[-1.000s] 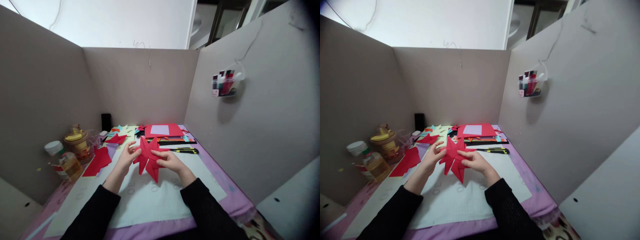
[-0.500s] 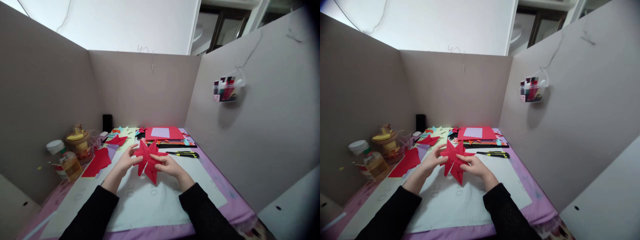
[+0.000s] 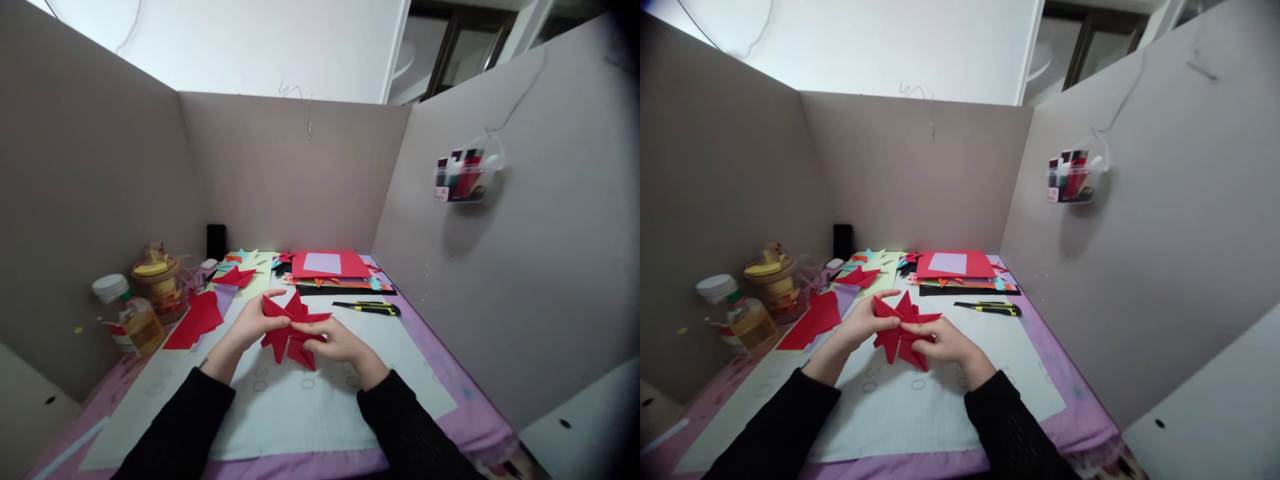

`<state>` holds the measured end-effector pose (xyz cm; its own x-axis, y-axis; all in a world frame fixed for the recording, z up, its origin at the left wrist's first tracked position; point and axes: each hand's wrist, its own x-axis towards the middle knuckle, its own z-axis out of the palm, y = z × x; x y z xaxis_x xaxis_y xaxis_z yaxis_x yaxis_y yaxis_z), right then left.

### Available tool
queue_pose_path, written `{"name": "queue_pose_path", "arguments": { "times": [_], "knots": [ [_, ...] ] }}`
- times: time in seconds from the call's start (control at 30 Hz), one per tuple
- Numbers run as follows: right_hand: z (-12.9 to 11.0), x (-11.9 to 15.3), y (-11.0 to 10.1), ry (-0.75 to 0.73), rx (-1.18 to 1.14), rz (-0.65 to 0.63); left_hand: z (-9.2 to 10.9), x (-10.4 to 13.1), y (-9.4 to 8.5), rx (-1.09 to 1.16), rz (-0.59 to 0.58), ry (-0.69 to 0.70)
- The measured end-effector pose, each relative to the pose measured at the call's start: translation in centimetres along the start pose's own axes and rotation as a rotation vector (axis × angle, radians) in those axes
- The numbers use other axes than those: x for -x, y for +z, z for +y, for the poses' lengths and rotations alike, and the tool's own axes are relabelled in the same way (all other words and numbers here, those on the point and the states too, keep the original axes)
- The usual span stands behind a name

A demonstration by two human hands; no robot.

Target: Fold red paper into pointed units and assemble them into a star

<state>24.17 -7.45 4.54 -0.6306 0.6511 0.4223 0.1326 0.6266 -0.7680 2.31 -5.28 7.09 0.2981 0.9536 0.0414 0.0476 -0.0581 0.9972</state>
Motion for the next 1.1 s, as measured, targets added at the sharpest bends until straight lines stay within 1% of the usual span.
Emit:
{"name": "queue_pose_path", "arguments": {
  "times": [0.07,0.13,0.17,0.2,0.23,0.3,0.33,0.37,0.4,0.43,0.5,0.6,0.67,0.8,1.0,1.1],
  "knots": [
    [0.6,0.1,-0.2,0.004,-0.06,0.043,0.0,0.0,0.0,-0.006,0.025,0.005],
    [1.0,0.2,-0.5,-0.011,-0.114,0.138,0.1,0.1,-0.1,-0.001,0.061,0.027],
    [1.0,0.2,-0.7,-0.029,-0.111,0.225,0.2,0.2,-0.1,-0.012,0.097,0.051],
    [0.8,0.2,-0.9,-0.056,-0.073,0.346,0.3,0.3,-0.1,-0.042,0.148,0.086],
    [0.4,0.2,-1.0,-0.094,0.007,0.488,0.5,0.5,0.0,-0.095,0.209,0.132],
    [-0.9,-0.1,-0.9,-0.183,0.259,0.761,0.8,1.0,0.2,-0.235,0.317,0.258],
    [-1.8,-0.3,-0.8,-0.236,0.421,0.838,0.9,1.2,0.4,-0.302,0.343,0.331],
    [-2.6,-0.5,-0.6,-0.265,0.566,0.869,0.8,1.4,0.6,-0.356,0.351,0.405],
    [-3.4,-0.8,-0.4,-0.266,0.669,0.855,0.7,1.5,0.8,-0.399,0.349,0.474],
    [-4.0,-1.1,-0.2,-0.243,0.747,0.795,0.5,1.6,0.9,-0.43,0.34,0.534],
    [-4.8,-1.7,0.1,-0.141,0.84,0.675,-0.1,1.7,1.2,-0.459,0.324,0.607],
    [-4.9,-2.3,0.3,-0.009,0.829,0.54,-0.8,1.6,1.4,-0.433,0.302,0.615],
    [-4.6,-2.3,0.5,0.017,0.785,0.486,-1.0,1.5,1.5,-0.4,0.29,0.594],
    [-4.3,-1.9,0.8,0.006,0.752,0.46,-0.7,1.5,1.8,-0.364,0.278,0.535],
    [-4.0,-1.7,0.9,0.04,0.724,0.468,-0.5,1.7,2.1,-0.356,0.167,0.467],
    [-3.7,-1.8,0.9,0.058,0.696,0.489,-0.8,1.6,2.1,-0.369,0.18,0.453]
  ]
}}
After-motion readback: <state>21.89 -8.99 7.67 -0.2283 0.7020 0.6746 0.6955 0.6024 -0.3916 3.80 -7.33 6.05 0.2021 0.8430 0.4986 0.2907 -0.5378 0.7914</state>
